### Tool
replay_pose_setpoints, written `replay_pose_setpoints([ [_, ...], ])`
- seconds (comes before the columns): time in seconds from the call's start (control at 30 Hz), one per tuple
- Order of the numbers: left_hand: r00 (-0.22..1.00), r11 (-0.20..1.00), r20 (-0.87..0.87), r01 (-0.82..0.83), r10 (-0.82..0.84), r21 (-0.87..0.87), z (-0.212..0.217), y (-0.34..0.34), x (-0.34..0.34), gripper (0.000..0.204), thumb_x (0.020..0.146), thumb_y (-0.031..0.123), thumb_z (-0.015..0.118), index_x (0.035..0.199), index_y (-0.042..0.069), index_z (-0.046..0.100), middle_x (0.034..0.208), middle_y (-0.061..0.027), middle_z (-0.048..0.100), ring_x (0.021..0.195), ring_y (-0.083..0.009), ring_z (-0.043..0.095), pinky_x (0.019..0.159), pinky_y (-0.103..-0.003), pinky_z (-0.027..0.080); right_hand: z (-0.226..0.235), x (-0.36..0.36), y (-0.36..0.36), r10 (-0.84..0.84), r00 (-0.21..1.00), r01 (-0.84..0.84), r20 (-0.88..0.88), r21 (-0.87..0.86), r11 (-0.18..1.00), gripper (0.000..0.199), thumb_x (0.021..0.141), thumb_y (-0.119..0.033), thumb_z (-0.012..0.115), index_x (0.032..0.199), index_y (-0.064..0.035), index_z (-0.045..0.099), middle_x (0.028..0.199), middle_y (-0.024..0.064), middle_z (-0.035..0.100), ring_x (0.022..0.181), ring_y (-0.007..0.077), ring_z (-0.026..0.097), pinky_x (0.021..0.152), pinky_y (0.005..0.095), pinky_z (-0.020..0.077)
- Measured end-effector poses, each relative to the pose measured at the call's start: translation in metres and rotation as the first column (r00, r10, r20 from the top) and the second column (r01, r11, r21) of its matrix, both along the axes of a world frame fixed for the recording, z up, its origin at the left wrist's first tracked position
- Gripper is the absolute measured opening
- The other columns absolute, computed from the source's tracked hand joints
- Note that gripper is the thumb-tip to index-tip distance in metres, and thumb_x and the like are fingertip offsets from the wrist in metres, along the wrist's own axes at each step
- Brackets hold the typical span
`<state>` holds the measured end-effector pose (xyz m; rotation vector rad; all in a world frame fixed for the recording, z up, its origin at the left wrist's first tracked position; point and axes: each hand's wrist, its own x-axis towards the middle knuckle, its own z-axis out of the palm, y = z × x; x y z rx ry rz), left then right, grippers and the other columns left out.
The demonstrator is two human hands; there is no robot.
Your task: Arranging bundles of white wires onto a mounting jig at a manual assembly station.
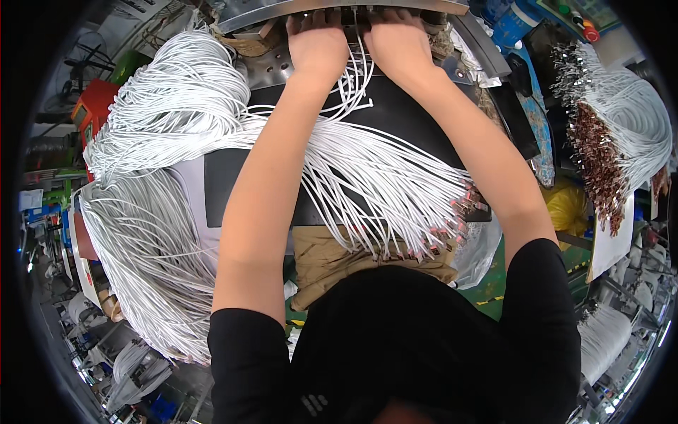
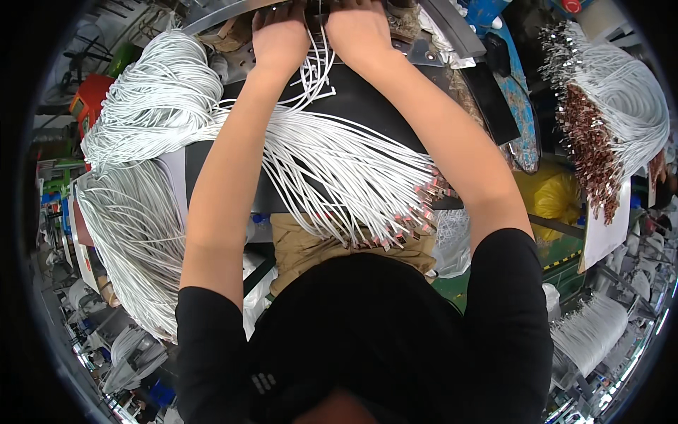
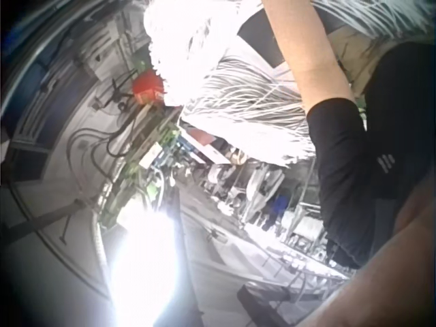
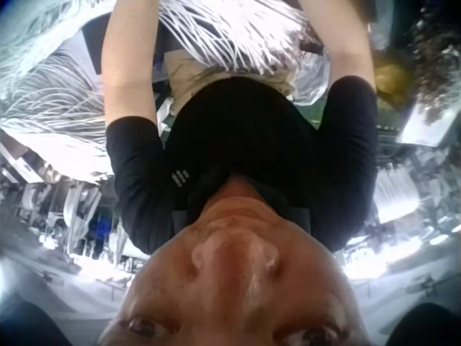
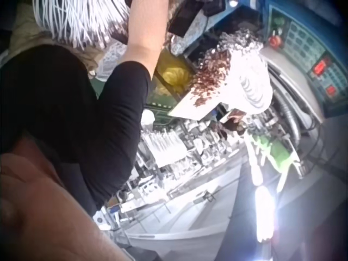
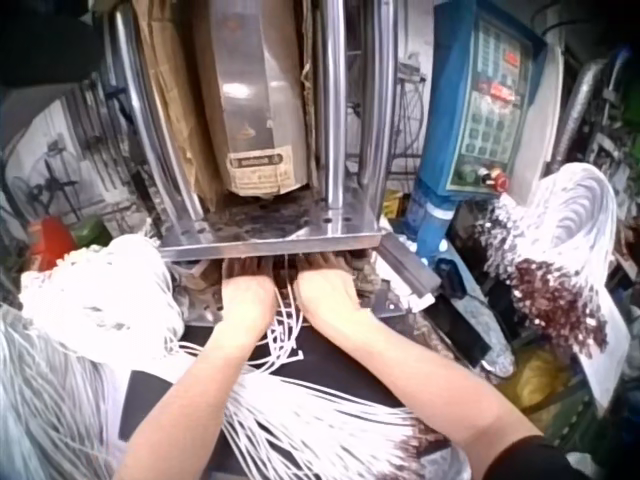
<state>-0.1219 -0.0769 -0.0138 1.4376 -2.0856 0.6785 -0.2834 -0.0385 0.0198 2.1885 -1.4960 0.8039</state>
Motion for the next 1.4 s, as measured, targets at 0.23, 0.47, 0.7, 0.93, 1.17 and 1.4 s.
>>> replay_pose_setpoints([
  [0.23,0.969,0.434,0.073,-0.173,0.238,0.884,0.035,0.007,-0.004,0.05,0.088,0.025,0.06,0.134,0.004,0.06,0.144,-0.021,0.053,0.142,-0.0326,0.04,0.119,-0.043,0.025,0.0,-0.025,0.011,0.062,0.903,-0.238,0.426,0.375,0.896,0.044,0.086,-0.032,0.065,0.117,-0.001,0.068,0.123,0.0233,0.064,0.125,0.0327,0.055,0.114,0.0474,0.0333],
  [0.47,-0.061,0.251,-0.911,0.967,0.409,0.048,0.017,0.276,0.08,0.045,0.1,0.037,0.058,0.076,0.0,0.062,0.065,-0.0143,0.064,0.05,-0.0242,0.06,0.048,-0.033,0.048,-0.039,-0.18,0.224,-0.193,0.499,0.292,0.845,0.046,0.955,0.025,0.105,-0.016,0.05,0.094,-0.0005,0.066,0.088,0.0058,0.066,0.072,0.0107,0.059,0.064,0.0237,0.047],
  [0.7,-0.518,0.764,-0.579,0.549,0.63,0.339,-0.066,0.367,0.104,0.03,0.105,0.027,0.051,0.091,0.001,0.06,0.077,-0.0111,0.066,0.065,-0.0188,0.063,0.063,-0.031,0.051,-0.145,-0.138,0.389,-0.47,0.672,-0.046,0.572,0.667,0.744,0.005,0.086,-0.007,0.062,0.082,-0.0042,0.063,0.081,0.0085,0.059,0.077,0.0152,0.06,0.068,0.0321,0.0498],
  [0.93,-0.256,0.727,-0.695,0.405,0.672,0.554,-0.081,0.351,0.134,0.026,0.102,0.025,0.056,0.09,0.003,0.065,0.077,-0.0085,0.067,0.069,-0.0159,0.063,0.065,-0.032,0.051,-0.182,-0.129,0.386,-0.474,0.624,-0.145,0.622,0.688,0.711,0.055,0.078,-0.01,0.073,0.125,0.001,0.047,0.115,0.0131,0.052,0.103,0.029,0.056,0.095,0.0448,0.0457],
  [1.17,-0.251,0.684,-0.653,0.446,0.715,0.577,-0.11,0.351,0.128,0.026,0.1,0.022,0.055,0.095,0.001,0.068,0.088,-0.0092,0.072,0.082,-0.0185,0.068,0.078,-0.031,0.054,-0.238,-0.204,0.416,-0.562,0.495,-0.344,0.662,0.744,0.573,0.048,0.09,-0.023,0.069,0.126,0.0053,0.055,0.13,0.029,0.052,0.101,0.0411,0.058,0.094,0.0528,0.0436],
  [1.4,-0.281,0.64,-0.601,0.544,0.748,0.542,-0.086,0.352,0.125,0.031,0.103,0.027,0.053,0.098,0.0,0.068,0.087,-0.007,0.071,0.081,-0.0144,0.066,0.077,-0.028,0.054,-0.277,-0.258,0.395,-0.004,0.882,-0.354,0.472,0.666,0.657,0.029,0.099,-0.005,0.057,0.126,0.0041,0.063,0.132,0.0236,0.059,0.116,0.0325,0.059,0.096,0.0408,0.051],
])
